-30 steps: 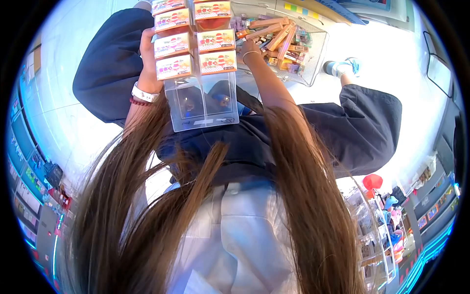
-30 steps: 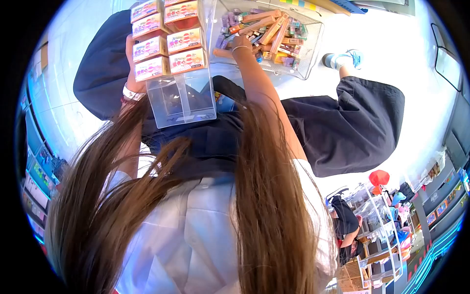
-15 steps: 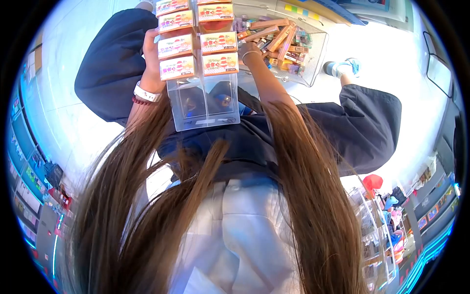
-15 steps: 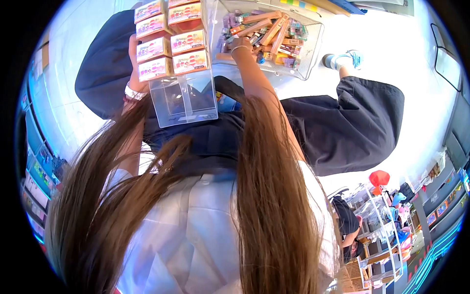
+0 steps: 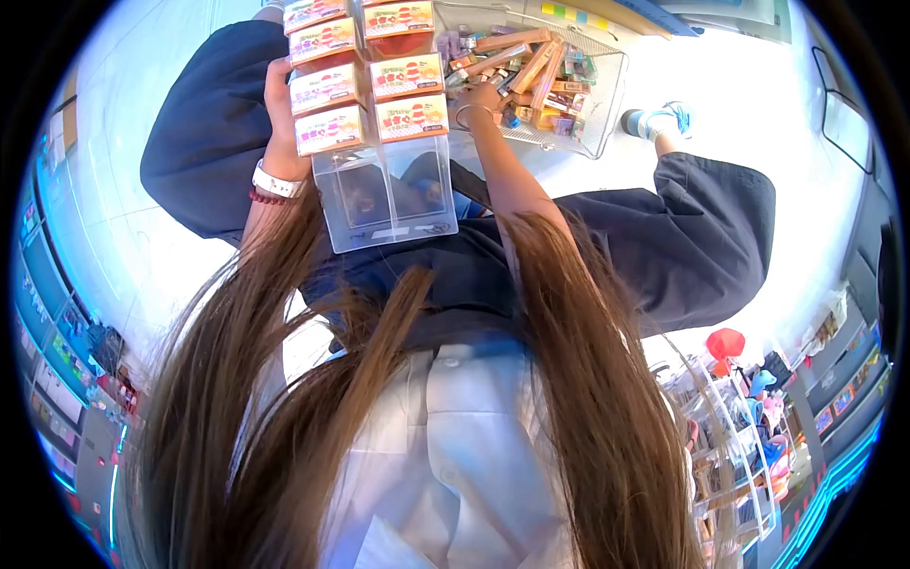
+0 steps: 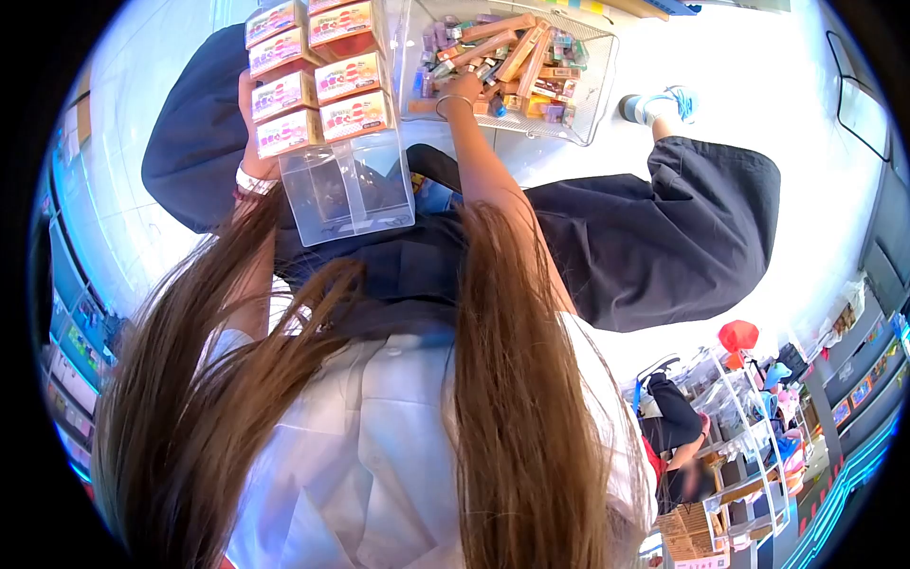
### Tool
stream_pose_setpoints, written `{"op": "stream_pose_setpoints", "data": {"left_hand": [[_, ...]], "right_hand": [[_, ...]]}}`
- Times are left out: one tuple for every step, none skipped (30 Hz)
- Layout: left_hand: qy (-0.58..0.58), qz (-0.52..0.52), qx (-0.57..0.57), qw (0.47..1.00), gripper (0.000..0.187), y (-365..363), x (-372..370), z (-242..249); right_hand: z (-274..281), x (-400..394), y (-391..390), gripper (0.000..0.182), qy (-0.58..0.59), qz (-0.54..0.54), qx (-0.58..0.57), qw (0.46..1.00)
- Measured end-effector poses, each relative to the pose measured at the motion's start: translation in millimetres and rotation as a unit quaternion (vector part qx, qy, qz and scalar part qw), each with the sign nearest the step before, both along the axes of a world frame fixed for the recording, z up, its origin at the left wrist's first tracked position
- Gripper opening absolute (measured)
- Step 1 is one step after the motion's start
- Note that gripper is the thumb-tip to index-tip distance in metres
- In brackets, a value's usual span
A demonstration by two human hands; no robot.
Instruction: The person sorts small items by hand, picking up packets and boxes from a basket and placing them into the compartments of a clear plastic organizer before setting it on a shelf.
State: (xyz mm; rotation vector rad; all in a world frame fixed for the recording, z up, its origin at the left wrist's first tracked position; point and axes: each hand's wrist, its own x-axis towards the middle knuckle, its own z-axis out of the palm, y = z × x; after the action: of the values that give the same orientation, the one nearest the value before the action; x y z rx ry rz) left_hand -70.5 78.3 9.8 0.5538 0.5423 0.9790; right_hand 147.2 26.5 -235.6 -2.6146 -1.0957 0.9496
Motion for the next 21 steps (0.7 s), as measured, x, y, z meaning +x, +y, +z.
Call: {"op": "stream_pose_setpoints", "data": {"left_hand": [[-0.001,-0.001,-0.001,1.0,0.039,-1,1,2],[0.082,0.024,0.011,0.996,0.035,-2,3,4],[0.165,0.048,0.025,0.985,0.041,-2,4,6],[0.204,0.054,0.034,0.977,0.04,-1,4,7],[0.203,0.054,0.034,0.977,0.04,0,3,6],[0.22,0.053,0.044,0.973,0.041,1,1,3],[0.236,0.053,0.053,0.969,0.041,2,-1,1],[0.236,0.052,0.053,0.969,0.041,2,0,2],[0.232,0.058,0.055,0.969,0.041,1,1,3],[0.228,0.064,0.055,0.97,0.041,0,3,3],[0.226,0.062,0.054,0.971,0.041,0,3,2],[0.218,0.055,0.05,0.973,0.042,1,2,1],[0.211,0.048,0.046,0.975,0.042,2,0,0],[0.202,0.047,0.029,0.978,0.042,3,-3,-5],[0.203,0.048,0.029,0.978,0.042,2,-3,-6],[0.221,0.058,0.045,0.972,0.042,1,-3,-7],[0.24,0.068,0.06,0.967,0.041,0,-3,-7],[0.24,0.068,0.06,0.966,0.041,0,-1,-4],[0.17,0.059,0.003,0.984,0.041,0,1,0],[0.098,0.05,-0.054,0.992,0.041,0,2,2],[0.098,0.049,-0.054,0.993,0.041,1,1,1]], "right_hand": [[7,2,2,0.033,0.016,-0.004,-0.045,0.999],[-5,3,4,0.032,0.017,0.028,-0.075,0.997],[-11,-1,3,0.032,0.015,0.027,-0.074,0.997],[-19,-7,1,0.031,0.001,0.022,-0.054,0.998],[-27,-13,0,0.031,-0.013,0.017,-0.034,0.999],[-23,-19,-6,0.03,0.031,-0.063,0.035,0.997],[-20,-26,-8,0.03,0.031,-0.064,0.035,0.997],[-13,-31,-8,0.029,0.023,-0.06,0.066,0.996],[-6,-37,-10,0.028,0.014,-0.056,0.095,0.994],[30,-43,-9,0.026,-0.004,-0.102,0.103,0.989],[38,-40,-10,0.026,-0.006,-0.104,0.102,0.989],[41,-36,-10,0.024,-0.001,-0.076,0.084,0.994],[45,-33,-10,0.022,0.005,-0.048,0.066,0.997],[49,-28,-9,0.018,0.018,-0.089,0.062,0.994],[48,-22,-9,0.018,0.019,-0.089,0.062,0.994],[41,-14,-7,0.016,0.044,-0.152,0.077,0.984],[35,-7,-4,0.015,0.067,-0.216,0.091,0.97],[11,-1,-6,0.023,0.013,-0.193,0.055,0.98],[11,3,-7,0.023,0.013,-0.193,0.055,0.98],[11,7,-8,0.024,0.026,-0.2,0.025,0.979],[14,10,-6,0.026,0.039,-0.207,-0.004,0.978]]}}
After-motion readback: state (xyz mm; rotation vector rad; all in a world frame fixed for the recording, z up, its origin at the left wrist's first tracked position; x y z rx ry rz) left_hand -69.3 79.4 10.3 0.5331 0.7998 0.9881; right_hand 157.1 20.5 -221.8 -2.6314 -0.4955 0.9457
